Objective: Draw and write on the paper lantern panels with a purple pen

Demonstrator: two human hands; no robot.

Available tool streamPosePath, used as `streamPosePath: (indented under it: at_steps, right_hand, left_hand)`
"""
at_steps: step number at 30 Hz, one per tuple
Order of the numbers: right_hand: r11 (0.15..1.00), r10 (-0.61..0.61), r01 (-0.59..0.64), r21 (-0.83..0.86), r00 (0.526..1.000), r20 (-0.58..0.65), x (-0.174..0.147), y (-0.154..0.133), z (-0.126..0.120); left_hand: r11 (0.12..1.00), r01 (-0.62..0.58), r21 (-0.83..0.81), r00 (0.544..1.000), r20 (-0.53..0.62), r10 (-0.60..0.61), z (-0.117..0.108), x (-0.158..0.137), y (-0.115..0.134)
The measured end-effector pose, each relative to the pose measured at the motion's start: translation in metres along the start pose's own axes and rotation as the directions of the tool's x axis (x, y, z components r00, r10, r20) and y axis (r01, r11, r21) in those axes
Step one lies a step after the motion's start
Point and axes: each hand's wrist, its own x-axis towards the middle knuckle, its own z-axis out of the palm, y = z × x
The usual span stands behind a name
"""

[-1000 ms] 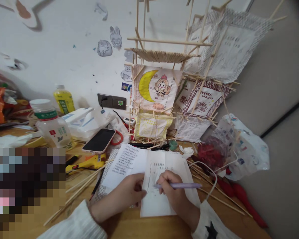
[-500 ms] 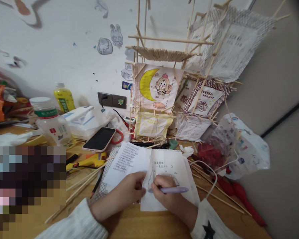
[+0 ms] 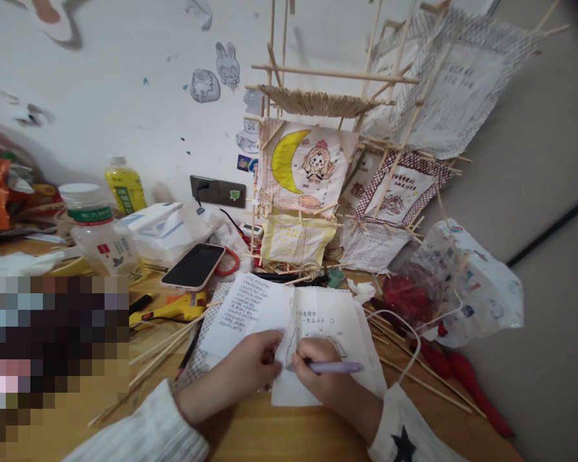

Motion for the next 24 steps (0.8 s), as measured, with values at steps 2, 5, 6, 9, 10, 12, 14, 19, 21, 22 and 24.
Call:
streamPosePath:
  at_steps: [2,5,6,9,10,12,14,19,21,22,24]
  right_hand:
    - [1.000,-0.017,0.017,-0.012,1.000,0.004,0.0000,-0.0003,-0.0001]
    - [0.999,-0.027,0.028,-0.017,1.000,0.015,0.0001,-0.0010,-0.0010]
    - [1.000,-0.024,0.025,-0.012,1.000,0.018,0.0001,-0.0012,-0.0013]
    - [1.000,-0.015,0.015,-0.003,0.999,0.028,-0.0003,-0.0012,-0.0013]
    - [1.000,-0.018,0.018,-0.009,0.999,0.027,-0.0006,-0.0009,-0.0010]
    - [1.000,-0.021,0.021,-0.022,1.000,0.021,-0.0012,-0.0001,-0.0002]
    - [1.000,-0.012,0.012,-0.019,1.000,0.024,-0.0019,0.0006,0.0004]
    - [0.999,-0.038,0.039,-0.016,0.999,0.027,-0.0028,0.0016,0.0009]
    - [0.998,-0.052,0.053,-0.018,0.998,0.030,-0.0029,0.0016,0.0006]
    - [0.999,-0.047,0.047,-0.016,0.998,0.034,-0.0029,0.0014,0.0004]
    - [1.000,-0.027,0.027,-0.015,0.999,0.038,-0.0029,0.0007,-0.0001]
  left_hand:
    - [1.000,-0.003,0.002,1.000,0.001,0.003,0.0000,-0.0002,0.0000]
    - [1.000,-0.007,0.012,1.000,-0.009,0.007,-0.0001,-0.0003,0.0002]
    - [1.000,-0.008,0.016,1.000,-0.013,0.008,-0.0001,-0.0003,0.0002]
    - [1.000,-0.009,0.017,1.000,-0.013,0.009,0.0002,0.0001,-0.0010]
    - [1.000,-0.008,0.014,1.000,-0.011,0.009,0.0003,0.0002,-0.0016]
    - [1.000,-0.004,0.011,1.000,-0.009,0.004,0.0007,0.0005,-0.0028]
    - [1.000,0.000,0.012,1.000,-0.014,0.000,0.0009,0.0006,-0.0032]
    - [1.000,-0.001,0.019,1.000,-0.011,0.001,0.0005,0.0004,-0.0008]
    - [1.000,-0.004,0.018,1.000,-0.009,0.004,0.0003,0.0002,0.0001]
    - [1.000,-0.007,0.017,1.000,-0.010,0.007,0.0002,0.0001,0.0005]
    - [1.000,-0.011,0.018,1.000,-0.009,0.011,0.0002,-0.0001,0.0010]
